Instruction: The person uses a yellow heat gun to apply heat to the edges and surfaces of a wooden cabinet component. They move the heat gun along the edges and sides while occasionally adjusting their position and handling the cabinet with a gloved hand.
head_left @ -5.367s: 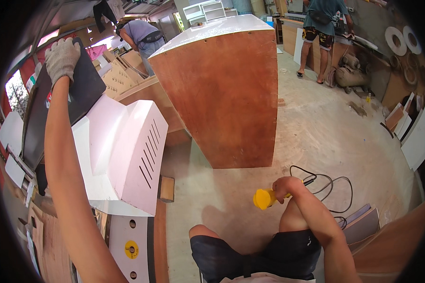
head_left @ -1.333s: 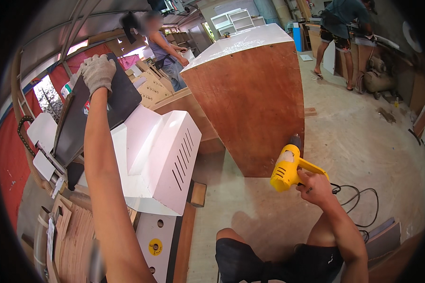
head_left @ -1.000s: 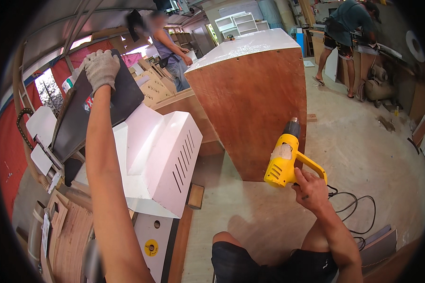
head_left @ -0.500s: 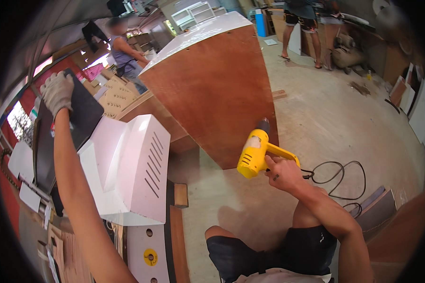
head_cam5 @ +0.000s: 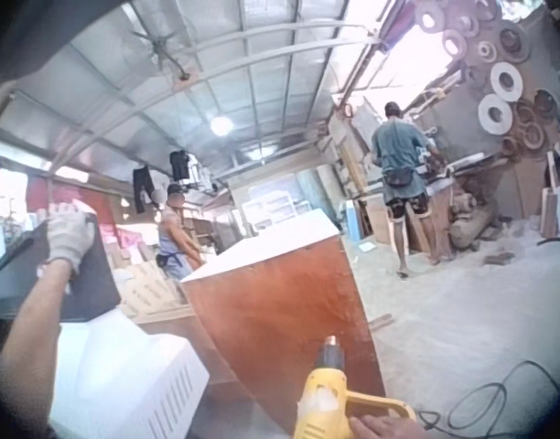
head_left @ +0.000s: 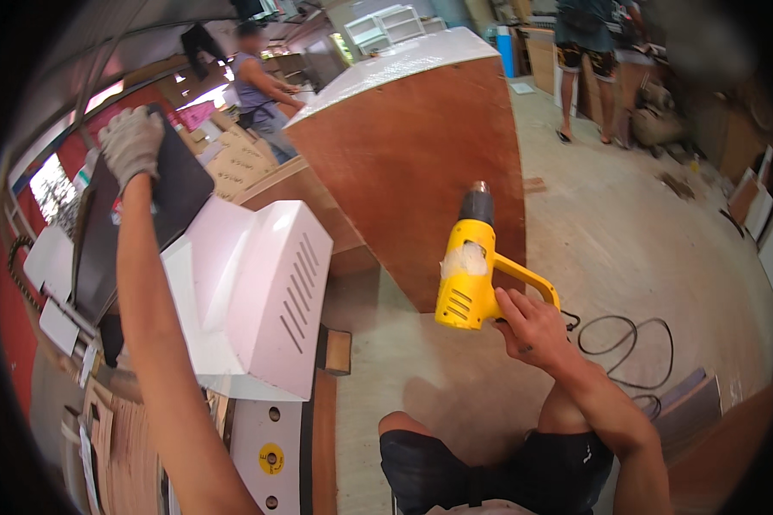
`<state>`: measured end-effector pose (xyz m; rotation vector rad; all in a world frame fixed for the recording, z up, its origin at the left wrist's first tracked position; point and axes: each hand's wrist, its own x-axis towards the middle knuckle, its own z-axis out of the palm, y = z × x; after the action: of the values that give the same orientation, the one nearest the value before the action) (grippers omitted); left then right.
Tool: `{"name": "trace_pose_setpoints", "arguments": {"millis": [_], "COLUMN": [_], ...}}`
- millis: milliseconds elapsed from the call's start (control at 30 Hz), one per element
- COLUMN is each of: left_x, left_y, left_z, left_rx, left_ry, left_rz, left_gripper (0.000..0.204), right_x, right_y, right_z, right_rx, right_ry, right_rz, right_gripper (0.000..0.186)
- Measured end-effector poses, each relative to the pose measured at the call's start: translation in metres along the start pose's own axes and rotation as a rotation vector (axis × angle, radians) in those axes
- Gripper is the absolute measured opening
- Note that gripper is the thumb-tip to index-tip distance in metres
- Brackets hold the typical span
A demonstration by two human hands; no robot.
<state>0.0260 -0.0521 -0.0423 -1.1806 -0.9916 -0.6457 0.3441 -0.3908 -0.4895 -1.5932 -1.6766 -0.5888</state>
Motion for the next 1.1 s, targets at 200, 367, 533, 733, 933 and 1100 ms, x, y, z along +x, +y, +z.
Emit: {"name": "trace_pose_setpoints", "arguments": {"millis": [200, 367, 533, 733, 933, 1100], "left_x": [-0.001, 0.001, 0.006, 0.003, 0.003, 0.0], "left_y": [-0.003, 0.004, 0.018, 0.004, 0.007, 0.009], "left_z": [0.013, -0.017, -0.018, -0.012, -0.013, 0.0], "left_rx": [-0.196, -0.128, -0.078, -0.013, 0.006, -0.028], "left_ry": [0.056, -0.102, -0.096, -0.043, -0.068, -0.101], "left_rz": [-0.029, -0.12, -0.074, -0.057, -0.052, -0.044], "left_gripper": [0.031, 0.034, 0.033, 0.032, 0.033, 0.034], "right_x": [-0.001, -0.002, 0.003, 0.006, 0.002, -0.003], "right_y": [0.001, -0.018, -0.017, -0.023, -0.02, -0.018], "right_z": [0.025, 0.022, 0.016, 0.021, 0.029, 0.031], "right_rx": [0.081, 0.09, 0.099, 0.081, 0.149, 0.154], "right_ry": [0.058, -0.036, -0.044, -0.082, -0.129, -0.361], "right_rz": [-0.188, -0.159, -0.124, -0.132, -0.093, 0.025], "right_gripper": [0.05, 0.047, 0.048, 0.048, 0.049, 0.052]}}
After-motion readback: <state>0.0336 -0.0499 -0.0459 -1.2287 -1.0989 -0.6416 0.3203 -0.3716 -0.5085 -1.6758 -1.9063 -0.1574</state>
